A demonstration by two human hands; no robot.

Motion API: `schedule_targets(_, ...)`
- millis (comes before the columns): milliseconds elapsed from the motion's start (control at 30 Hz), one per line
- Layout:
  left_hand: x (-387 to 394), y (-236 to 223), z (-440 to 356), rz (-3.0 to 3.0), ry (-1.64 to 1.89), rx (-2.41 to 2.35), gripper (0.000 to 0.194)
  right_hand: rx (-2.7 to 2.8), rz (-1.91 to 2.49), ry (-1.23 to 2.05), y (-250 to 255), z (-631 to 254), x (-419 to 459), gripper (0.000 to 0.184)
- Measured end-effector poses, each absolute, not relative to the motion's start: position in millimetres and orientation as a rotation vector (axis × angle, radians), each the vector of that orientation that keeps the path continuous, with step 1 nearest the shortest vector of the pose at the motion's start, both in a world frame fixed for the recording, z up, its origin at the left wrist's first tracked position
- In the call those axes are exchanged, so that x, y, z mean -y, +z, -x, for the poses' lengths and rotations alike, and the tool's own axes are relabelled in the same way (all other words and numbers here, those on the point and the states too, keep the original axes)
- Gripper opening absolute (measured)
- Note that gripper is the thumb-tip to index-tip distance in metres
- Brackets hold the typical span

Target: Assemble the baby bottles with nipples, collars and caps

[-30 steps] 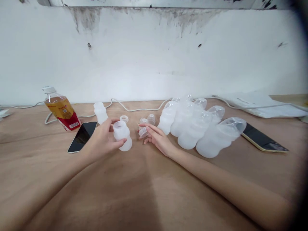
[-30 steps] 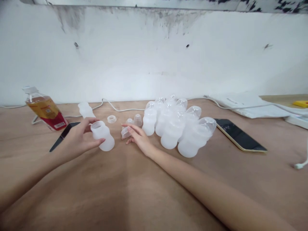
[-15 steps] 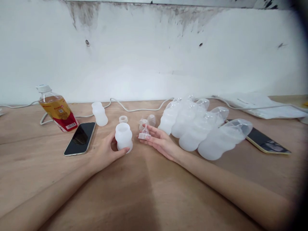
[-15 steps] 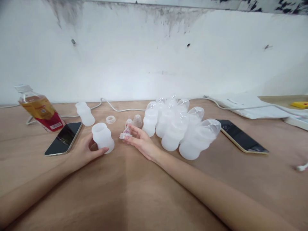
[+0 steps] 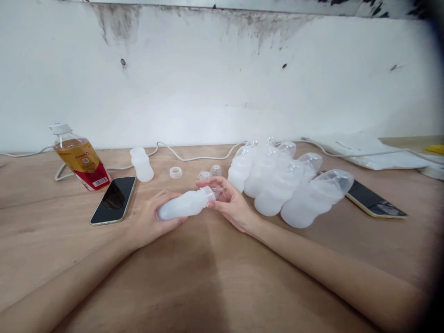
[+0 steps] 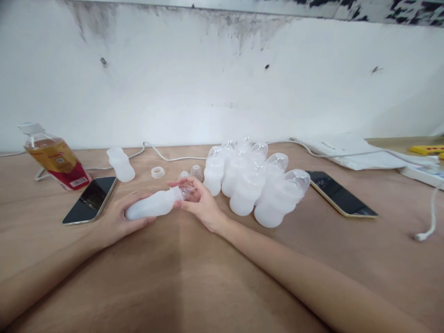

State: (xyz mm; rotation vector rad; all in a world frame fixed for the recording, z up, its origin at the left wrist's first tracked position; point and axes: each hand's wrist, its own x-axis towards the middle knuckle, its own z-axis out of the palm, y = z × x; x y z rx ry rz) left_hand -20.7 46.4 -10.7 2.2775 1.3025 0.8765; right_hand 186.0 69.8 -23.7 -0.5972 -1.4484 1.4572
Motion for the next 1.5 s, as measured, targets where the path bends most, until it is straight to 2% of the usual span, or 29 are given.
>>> schedule_targets(200,-45,1,25,-1.831,0.581,-1.265,0.032,1.609,0.587,1.367,-22,-188,-68,0.036)
schedule_targets(367,-41,-2,26,-2.238,0.791,-1.235,0.036,1.682,0.893,1.228,-18,-188,-65,0.039)
schedule_targets(533,-40,-17,27,-2.546,0.868,-1.142,0.042,1.76,1.125,1.089,-18,-185,-63,0.032)
schedule_targets(633,-39,-18,26,-2.605,0.902,-1.115,0.042,1.868,1.078,1.115,-14,-188,-61,0.031)
schedule_targets(700,-38,-15,25,-2.58,0.892,-1.144,0.041,2.013,0.964,1.037,-8,-192,-61,0.026)
schedule_targets(767,-37,-11,24,-2.533,0.873,-1.192,0.039,2.134,0.816,0.949,-3,-196,-61,0.028)
schedule_targets(833,-37,-9,24,-2.513,0.859,-1.21,0.038,2.154,0.75,0.964,-1,-198,-62,0.034)
schedule_targets(967,-38,-14,25,-2.585,0.957,-1.152,0.04,1.995,0.915,1.201,-8,-195,-65,0.026)
schedule_targets(1067,-40,-19,26,-2.622,0.981,-1.086,0.041,1.97,1.041,1.328,-12,-192,-65,0.035)
schedule_targets(1200,-44,-19,28,-2.579,0.983,-1.154,0.041,1.994,0.896,1.208,-6,-194,-62,0.024)
schedule_targets(1300,-46,-18,29,-2.555,1.021,-1.198,0.041,2.032,0.782,1.099,-2,-196,-62,0.035)
schedule_targets(1500,-41,-17,28,-2.627,0.963,-1.155,0.039,2.072,1.02,1.106,-11,-195,-65,0.025)
